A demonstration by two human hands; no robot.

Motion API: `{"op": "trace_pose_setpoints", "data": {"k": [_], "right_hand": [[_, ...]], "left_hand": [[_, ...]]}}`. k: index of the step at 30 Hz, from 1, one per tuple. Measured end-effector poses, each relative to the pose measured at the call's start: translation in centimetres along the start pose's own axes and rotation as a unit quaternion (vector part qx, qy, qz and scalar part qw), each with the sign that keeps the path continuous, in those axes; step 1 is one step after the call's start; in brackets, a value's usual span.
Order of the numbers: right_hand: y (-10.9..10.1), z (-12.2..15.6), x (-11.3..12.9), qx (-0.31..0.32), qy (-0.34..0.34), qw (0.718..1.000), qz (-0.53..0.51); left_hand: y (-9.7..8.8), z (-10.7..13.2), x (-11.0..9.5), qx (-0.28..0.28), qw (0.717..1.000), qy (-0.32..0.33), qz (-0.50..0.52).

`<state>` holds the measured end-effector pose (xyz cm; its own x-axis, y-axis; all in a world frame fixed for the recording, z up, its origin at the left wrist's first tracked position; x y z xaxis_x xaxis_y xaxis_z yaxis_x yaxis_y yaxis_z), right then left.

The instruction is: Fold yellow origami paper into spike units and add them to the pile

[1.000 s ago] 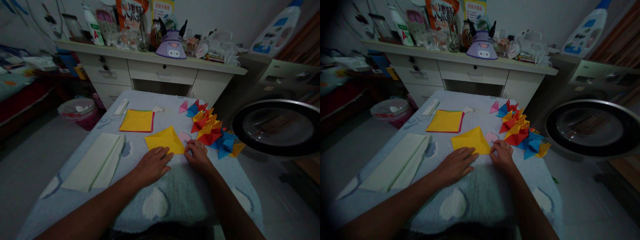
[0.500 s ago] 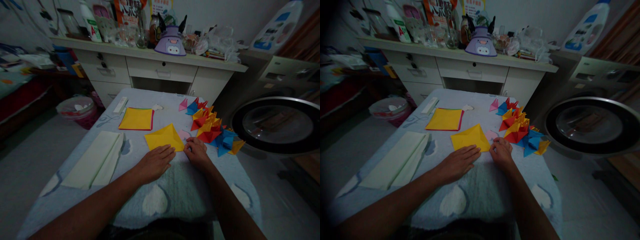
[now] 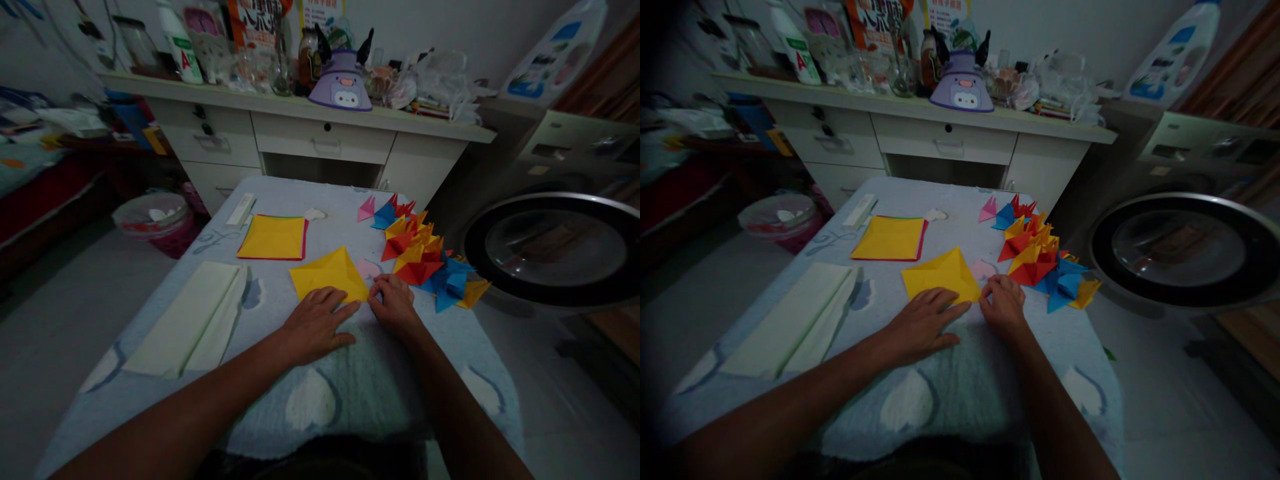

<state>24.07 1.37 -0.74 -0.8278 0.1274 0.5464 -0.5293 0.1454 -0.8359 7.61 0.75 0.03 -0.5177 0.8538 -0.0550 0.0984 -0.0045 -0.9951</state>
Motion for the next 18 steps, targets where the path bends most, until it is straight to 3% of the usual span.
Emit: {"op": "trace_pose_setpoints", "data": {"k": [18], "right_hand": [[-0.02, 0.37, 0.42, 0.002, -0.006, 1.0, 0.015]], "left_hand": [[-0.38, -0.94, -0.49, -0.009, 0.999, -0.02, -0.028]]}}
Point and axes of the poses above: each hand's wrist, its own z-axis away from the middle knuckle, its own y-axis out of the palm, x = y × z, the point moved 8 cm from there along -z, towards the middle knuckle, and after that the axes turned 9 degrees about -z, right-handed, at the moved point
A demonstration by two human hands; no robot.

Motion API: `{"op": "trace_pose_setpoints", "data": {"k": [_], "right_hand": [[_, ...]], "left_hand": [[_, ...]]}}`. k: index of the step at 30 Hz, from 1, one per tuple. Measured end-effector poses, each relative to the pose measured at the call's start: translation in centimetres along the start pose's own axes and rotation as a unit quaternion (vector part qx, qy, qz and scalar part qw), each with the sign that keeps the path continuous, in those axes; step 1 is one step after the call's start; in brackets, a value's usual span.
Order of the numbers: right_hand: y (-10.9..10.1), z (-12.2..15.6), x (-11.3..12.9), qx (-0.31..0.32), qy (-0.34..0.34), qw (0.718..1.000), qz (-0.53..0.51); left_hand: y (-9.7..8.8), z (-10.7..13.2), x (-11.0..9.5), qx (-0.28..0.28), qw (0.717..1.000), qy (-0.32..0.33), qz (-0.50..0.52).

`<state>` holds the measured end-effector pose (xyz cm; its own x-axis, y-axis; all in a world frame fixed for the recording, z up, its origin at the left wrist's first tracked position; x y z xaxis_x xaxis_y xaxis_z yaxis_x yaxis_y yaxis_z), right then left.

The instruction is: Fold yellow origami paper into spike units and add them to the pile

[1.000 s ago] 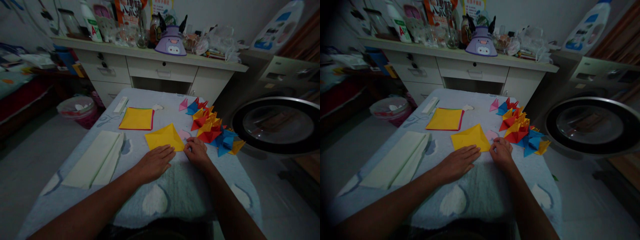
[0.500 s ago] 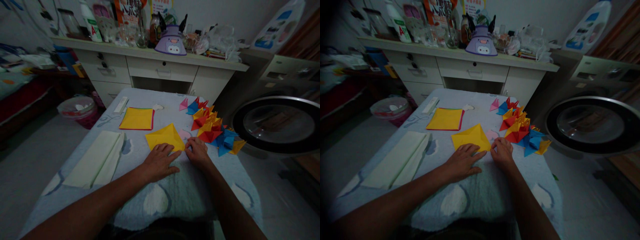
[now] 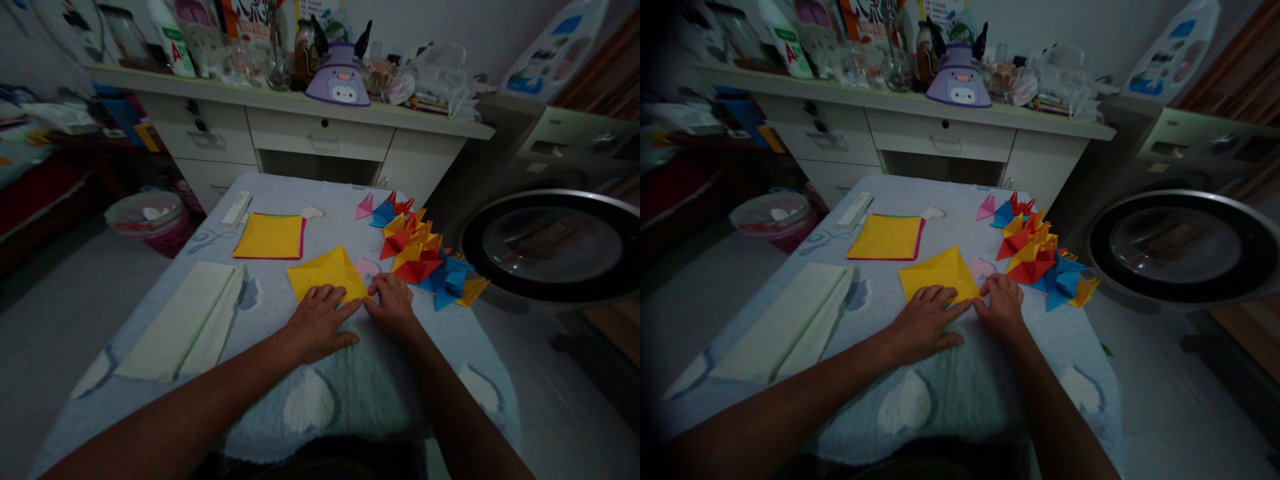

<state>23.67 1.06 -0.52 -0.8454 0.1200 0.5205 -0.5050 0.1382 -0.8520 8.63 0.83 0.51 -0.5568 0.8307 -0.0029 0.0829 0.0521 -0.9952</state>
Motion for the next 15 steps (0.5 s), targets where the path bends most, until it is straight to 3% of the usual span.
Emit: {"op": "trace_pose_setpoints", "data": {"k": [15], "right_hand": [[-0.02, 0.12, 0.24, -0.002, -0.009, 1.0, -0.003]], "left_hand": [[0.1, 0.07, -0.1, -0.002, 1.0, -0.006, -0.008]]}}
Point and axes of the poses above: each hand's wrist, its own z-axis away from the middle knuckle, its own y-axis out of the palm, x = y × z, the point moved 8 cm from there along -z, towards the middle knuckle, and after that the axes turned 9 degrees about -z, right-handed, at the moved point
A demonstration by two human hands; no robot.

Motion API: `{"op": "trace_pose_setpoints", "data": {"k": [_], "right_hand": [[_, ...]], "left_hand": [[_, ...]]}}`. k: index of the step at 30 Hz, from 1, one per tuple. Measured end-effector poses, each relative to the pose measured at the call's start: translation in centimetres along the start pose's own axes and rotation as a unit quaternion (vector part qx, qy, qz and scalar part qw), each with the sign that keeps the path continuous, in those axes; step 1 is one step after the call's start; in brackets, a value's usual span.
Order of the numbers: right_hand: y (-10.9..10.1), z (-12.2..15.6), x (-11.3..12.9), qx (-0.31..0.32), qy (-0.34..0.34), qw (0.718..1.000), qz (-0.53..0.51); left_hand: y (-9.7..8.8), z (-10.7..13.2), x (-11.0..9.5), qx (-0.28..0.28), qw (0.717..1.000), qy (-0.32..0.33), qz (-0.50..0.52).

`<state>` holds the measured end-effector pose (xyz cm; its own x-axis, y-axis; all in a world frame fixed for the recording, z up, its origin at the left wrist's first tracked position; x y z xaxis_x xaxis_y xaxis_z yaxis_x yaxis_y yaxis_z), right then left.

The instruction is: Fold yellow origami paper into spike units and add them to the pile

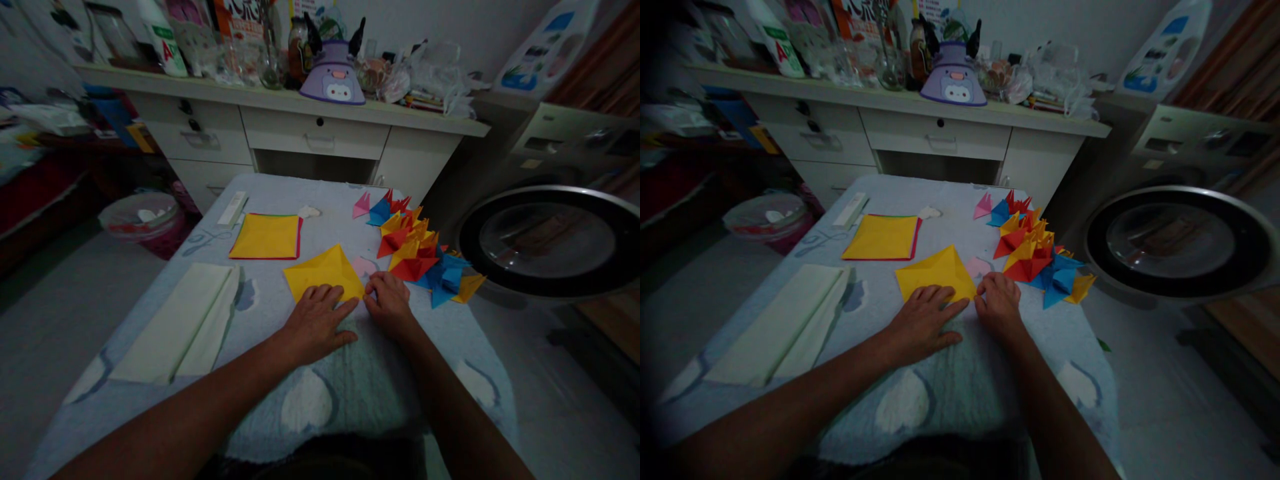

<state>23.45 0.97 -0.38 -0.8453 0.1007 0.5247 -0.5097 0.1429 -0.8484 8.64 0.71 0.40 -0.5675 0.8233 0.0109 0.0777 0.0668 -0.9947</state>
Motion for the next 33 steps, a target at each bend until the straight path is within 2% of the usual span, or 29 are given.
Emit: {"op": "trace_pose_setpoints", "data": {"k": [8, 16, 26, 33], "right_hand": [[0.0, 0.0, -0.4, -0.002, -0.007, 1.0, -0.004], [-0.6, 0.1, -1.0, 0.003, -0.013, 0.997, -0.071], [-0.1, 0.1, -0.1, 0.006, -0.011, 1.0, -0.003], [-0.6, 0.3, -0.4, 0.016, -0.014, 0.998, -0.061]], "left_hand": [[0.0, 0.1, 0.0, -0.003, 1.0, -0.002, 0.011], [0.1, 0.1, 0.1, -0.007, 1.0, -0.004, 0.012], [0.1, 0.1, 0.1, -0.004, 1.0, -0.006, 0.014], [0.3, 0.2, 0.0, -0.003, 1.0, -0.006, 0.013]]}}
Point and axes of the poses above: each hand's wrist, its own z-axis away from the middle knuckle, its own y-axis out of the palm, x = y × z, the point moved 8 cm from there along -z, towards the middle knuckle, and after that the axes turned 9 degrees about -z, right-handed, at the moved point
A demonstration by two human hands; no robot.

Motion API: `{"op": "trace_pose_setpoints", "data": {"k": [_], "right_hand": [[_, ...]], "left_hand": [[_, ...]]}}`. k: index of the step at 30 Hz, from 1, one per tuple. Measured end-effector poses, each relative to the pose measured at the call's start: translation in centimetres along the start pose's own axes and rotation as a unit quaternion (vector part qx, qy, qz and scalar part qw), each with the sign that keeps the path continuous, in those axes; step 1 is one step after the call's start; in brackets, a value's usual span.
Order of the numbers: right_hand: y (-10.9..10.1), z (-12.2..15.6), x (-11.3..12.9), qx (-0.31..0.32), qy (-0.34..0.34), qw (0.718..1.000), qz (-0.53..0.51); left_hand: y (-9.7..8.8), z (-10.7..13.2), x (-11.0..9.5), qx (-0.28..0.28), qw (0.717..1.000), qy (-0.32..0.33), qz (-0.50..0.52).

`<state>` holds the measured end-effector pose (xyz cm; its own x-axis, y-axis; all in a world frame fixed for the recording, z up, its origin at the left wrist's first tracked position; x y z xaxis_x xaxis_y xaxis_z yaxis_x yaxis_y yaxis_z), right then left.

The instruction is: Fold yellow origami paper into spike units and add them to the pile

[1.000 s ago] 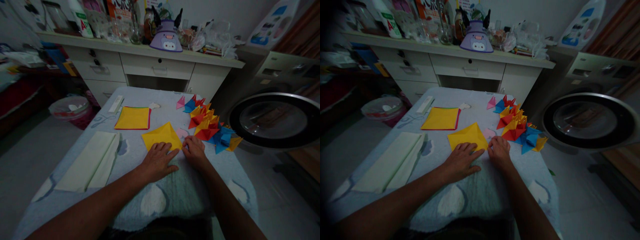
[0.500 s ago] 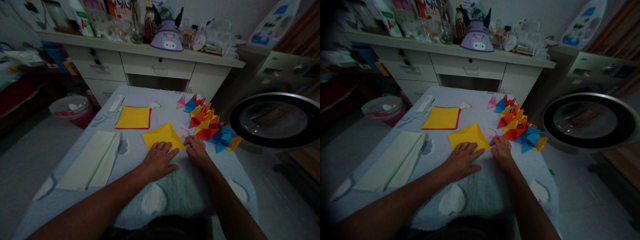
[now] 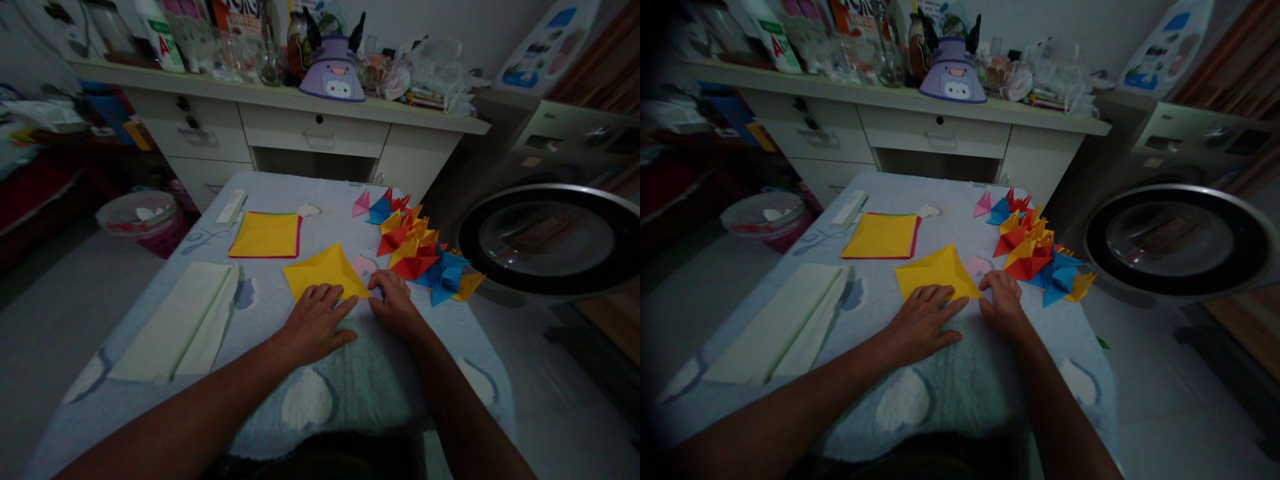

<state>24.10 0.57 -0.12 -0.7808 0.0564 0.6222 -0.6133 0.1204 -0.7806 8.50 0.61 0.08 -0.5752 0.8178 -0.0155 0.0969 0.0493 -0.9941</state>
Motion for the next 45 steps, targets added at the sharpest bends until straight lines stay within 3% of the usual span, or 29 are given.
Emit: {"op": "trace_pose_setpoints", "data": {"k": [8, 17, 30, 45], "right_hand": [[0.3, -0.1, 0.0, -0.004, 0.001, 1.0, 0.022], [0.7, -0.5, -0.6, 0.001, 0.012, 0.999, 0.043], [0.6, -0.4, 0.0, -0.022, 0.027, 0.998, 0.056], [0.6, -0.2, -0.8, 0.002, 0.001, 1.0, 0.019]], "left_hand": [[-0.3, 0.1, -0.2, -0.007, 1.0, 0.007, 0.008], [-0.3, -0.2, -1.0, -0.005, 0.997, 0.06, 0.041], [0.2, -0.2, -0.5, 0.003, 0.998, 0.034, 0.046], [-0.2, -0.7, -0.7, -0.012, 0.998, 0.026, 0.048]]}}
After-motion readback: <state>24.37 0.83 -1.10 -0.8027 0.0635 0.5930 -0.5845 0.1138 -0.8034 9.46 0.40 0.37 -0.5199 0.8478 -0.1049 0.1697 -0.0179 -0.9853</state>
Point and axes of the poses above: each hand's wrist, its own z-axis away from the middle knuckle, its own y-axis out of the palm, x = y × z, the point moved 8 cm from there along -z, towards the middle knuckle, and after that the axes turned 9 degrees about -z, right-handed, at the moved point
